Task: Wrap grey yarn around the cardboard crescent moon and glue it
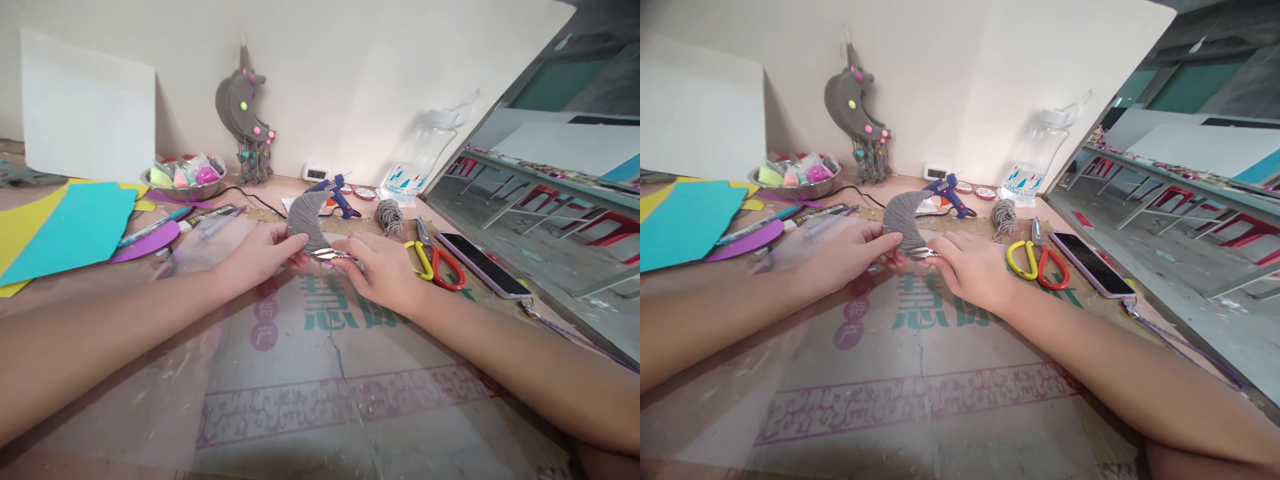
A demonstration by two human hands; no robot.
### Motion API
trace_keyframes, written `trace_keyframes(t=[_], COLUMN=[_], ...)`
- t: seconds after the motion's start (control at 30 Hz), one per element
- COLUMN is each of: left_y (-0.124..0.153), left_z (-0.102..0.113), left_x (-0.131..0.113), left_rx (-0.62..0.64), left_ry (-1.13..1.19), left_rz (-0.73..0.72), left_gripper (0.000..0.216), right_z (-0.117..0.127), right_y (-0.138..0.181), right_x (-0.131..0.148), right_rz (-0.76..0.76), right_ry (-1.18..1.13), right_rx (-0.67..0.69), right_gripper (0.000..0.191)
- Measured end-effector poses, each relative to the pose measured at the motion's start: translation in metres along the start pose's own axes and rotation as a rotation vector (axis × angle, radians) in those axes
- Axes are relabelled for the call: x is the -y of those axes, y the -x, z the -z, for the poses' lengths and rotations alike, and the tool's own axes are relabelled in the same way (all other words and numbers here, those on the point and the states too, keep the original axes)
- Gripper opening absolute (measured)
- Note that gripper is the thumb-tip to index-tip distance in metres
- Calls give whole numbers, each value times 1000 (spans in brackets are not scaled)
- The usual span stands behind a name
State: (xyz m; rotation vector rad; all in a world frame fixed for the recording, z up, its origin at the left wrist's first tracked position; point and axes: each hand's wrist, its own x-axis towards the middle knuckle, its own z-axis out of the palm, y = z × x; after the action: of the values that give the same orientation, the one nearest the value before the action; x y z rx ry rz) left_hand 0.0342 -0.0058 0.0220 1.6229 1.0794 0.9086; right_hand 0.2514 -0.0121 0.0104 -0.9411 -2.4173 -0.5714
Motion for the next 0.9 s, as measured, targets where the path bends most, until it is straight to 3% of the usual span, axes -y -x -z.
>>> trace_keyframes(t=[0.9], left_y=[-4], left_z=[1], left_x=[8], left_rx=[50], left_ry=[65], left_rz=[10], left_gripper=[24], right_z=[1], right_y=[0], right_x=[0], right_rz=[51], right_ry=[68], right_rx=[43], right_gripper=[23])
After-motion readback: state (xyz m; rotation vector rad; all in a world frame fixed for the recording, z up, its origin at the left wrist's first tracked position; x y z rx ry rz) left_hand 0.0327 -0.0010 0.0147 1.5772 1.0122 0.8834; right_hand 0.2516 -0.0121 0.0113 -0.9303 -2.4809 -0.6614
